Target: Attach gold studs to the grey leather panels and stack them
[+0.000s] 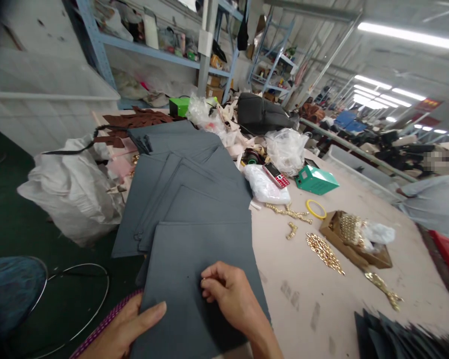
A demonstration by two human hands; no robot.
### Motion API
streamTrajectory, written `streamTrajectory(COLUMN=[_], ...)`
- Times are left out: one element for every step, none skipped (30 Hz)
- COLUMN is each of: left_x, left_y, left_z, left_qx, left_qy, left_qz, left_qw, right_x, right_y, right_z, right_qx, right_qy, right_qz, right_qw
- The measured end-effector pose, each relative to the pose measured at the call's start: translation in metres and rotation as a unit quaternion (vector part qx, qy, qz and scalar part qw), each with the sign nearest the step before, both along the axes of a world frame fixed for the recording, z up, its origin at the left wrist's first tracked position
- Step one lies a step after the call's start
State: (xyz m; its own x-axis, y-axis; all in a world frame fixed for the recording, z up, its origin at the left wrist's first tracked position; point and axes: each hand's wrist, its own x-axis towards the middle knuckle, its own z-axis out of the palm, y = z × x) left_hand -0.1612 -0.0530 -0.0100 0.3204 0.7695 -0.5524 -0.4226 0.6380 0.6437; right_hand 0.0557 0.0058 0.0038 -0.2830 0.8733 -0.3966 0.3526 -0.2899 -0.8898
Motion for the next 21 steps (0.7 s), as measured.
streamTrajectory(left_x=[0.002,0.004,0.006,0.007,0.008,0.008,0.008,0.007,0.007,0.006,0.005,0.005,0.004,0.004,0.004,0.005,0.005,0.006,0.006,0.006,0.006], left_y=[0.002,0.004,0.007,0.009,0.011,0.013,0.014,0.016,0.017,0.019,0.02,0.021,0.022,0.023,0.024,0.024,0.024,0.023,0.022,0.021,0.022], left_z=[0.001,0.001,0.001,0.001,0.001,0.001,0.001,0.002,0.002,0.003,0.003,0.003,0.003,0.003,0.003,0.003,0.004,0.004,0.003,0.003,0.001], left_qx=[-0.016,-0.029,-0.04,-0.047,-0.052,-0.055,-0.056,-0.056,-0.055,-0.052,-0.047,-0.042,-0.037,-0.034,-0.033,-0.032,-0.032,-0.031,-0.026,-0.016,0.006], left_qy=[-0.003,-0.004,-0.004,-0.002,-0.001,0.0,-0.002,-0.007,-0.015,-0.024,-0.031,-0.038,-0.042,-0.043,-0.042,-0.036,-0.027,-0.012,0.009,0.035,0.068], left_qz=[0.012,0.02,0.027,0.032,0.036,0.038,0.04,0.039,0.035,0.029,0.023,0.017,0.011,0.007,0.006,0.006,0.002,-0.002,-0.007,-0.013,-0.02], left_qw=[1.0,0.999,0.999,0.998,0.998,0.998,0.998,0.998,0.998,0.998,0.998,0.998,0.998,0.998,0.999,0.999,0.999,0.999,1.0,0.999,0.997], right_x=[-0.005,-0.009,-0.012,-0.015,-0.017,-0.018,-0.019,-0.02,-0.02,-0.02,-0.021,-0.021,-0.022,-0.023,-0.024,-0.025,-0.026,-0.027,-0.027,-0.027,-0.026], right_y=[0.0,0.001,0.003,0.004,0.005,0.006,0.008,0.009,0.01,0.011,0.012,0.012,0.013,0.013,0.012,0.012,0.01,0.009,0.007,0.005,0.003], right_z=[-0.005,-0.008,-0.011,-0.012,-0.012,-0.012,-0.011,-0.011,-0.01,-0.01,-0.009,-0.01,-0.01,-0.011,-0.011,-0.012,-0.012,-0.012,-0.011,-0.01,-0.009], right_qx=[-0.016,-0.028,-0.037,-0.044,-0.051,-0.056,-0.061,-0.065,-0.068,-0.068,-0.067,-0.067,-0.066,-0.064,-0.062,-0.059,-0.055,-0.052,-0.049,-0.043,-0.029], right_qy=[0.031,0.056,0.073,0.082,0.088,0.09,0.091,0.092,0.092,0.093,0.093,0.093,0.094,0.094,0.094,0.094,0.093,0.092,0.091,0.087,0.077], right_qz=[-0.021,-0.035,-0.046,-0.053,-0.058,-0.061,-0.063,-0.064,-0.064,-0.064,-0.063,-0.061,-0.059,-0.058,-0.06,-0.063,-0.07,-0.079,-0.09,-0.101,-0.11], right_qw=[0.999,0.997,0.996,0.994,0.993,0.992,0.992,0.992,0.991,0.991,0.991,0.992,0.992,0.992,0.992,0.992,0.992,0.991,0.991,0.99,0.991])
